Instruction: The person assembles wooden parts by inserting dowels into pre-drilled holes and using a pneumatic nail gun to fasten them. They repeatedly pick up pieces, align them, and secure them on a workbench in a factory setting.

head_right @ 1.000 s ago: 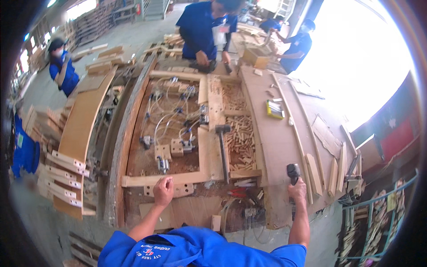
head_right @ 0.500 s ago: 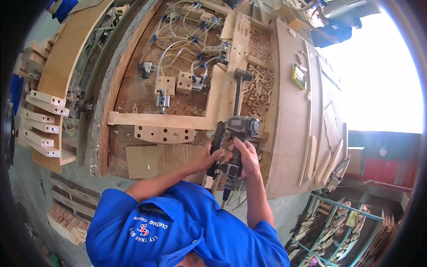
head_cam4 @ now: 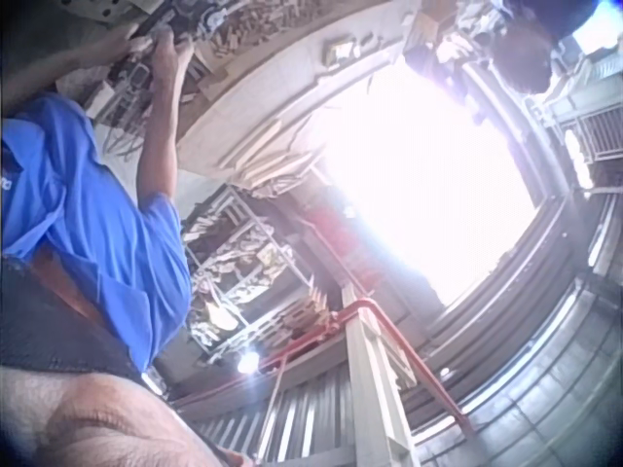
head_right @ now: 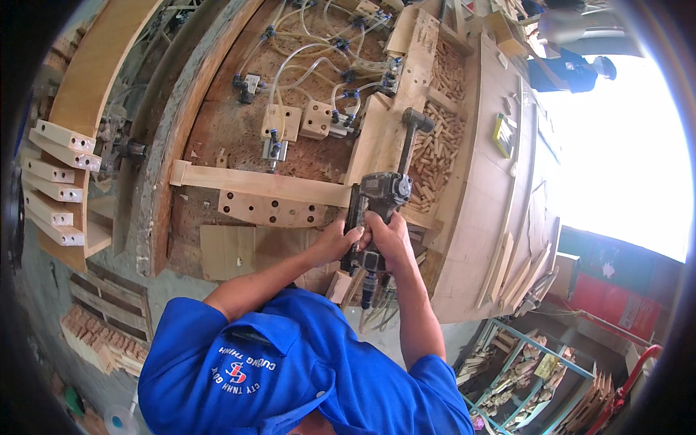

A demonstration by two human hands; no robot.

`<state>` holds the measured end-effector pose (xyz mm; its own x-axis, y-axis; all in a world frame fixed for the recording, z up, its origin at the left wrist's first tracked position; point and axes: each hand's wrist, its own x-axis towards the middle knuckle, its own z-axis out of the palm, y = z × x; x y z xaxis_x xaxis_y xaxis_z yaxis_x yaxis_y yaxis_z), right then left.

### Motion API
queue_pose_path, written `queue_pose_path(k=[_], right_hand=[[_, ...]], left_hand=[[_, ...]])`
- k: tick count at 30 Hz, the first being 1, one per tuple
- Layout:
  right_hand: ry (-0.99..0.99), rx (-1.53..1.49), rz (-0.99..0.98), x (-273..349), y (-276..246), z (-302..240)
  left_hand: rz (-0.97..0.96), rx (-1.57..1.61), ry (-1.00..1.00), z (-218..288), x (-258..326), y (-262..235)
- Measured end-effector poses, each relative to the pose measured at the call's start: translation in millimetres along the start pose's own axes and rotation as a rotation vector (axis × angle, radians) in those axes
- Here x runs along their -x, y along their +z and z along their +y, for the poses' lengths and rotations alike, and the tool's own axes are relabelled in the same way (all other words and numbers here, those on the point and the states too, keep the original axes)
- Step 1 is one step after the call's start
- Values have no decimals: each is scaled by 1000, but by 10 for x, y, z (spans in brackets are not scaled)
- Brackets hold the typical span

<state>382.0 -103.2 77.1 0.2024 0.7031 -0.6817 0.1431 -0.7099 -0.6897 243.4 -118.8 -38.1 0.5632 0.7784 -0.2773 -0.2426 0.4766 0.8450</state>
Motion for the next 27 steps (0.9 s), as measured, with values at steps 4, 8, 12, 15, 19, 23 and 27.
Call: queue_pose_path(k=[4, 8, 12, 15, 19, 23, 27], right_hand=[[-8, 38, -3, -10, 16, -40], [-5, 48, -3, -36, -10, 39], [-5, 67, 5, -31, 17, 10], [-1, 58, 9, -16, 31, 4], [-9, 75, 16, -26, 19, 37], [-23, 84, 33, 59, 40, 11], [-29, 59, 9, 90, 75, -62]], left_hand=[[23, -4, -8, -223, -69, 5], [111, -50, -1, 5, 29, 46], [69, 16, -19, 24, 23, 30], [50, 32, -22, -51, 0, 30], [25, 15, -19, -107, -8, 18], [59, 39, 62, -248, -11, 45], [129, -62, 45, -174, 59, 40]])
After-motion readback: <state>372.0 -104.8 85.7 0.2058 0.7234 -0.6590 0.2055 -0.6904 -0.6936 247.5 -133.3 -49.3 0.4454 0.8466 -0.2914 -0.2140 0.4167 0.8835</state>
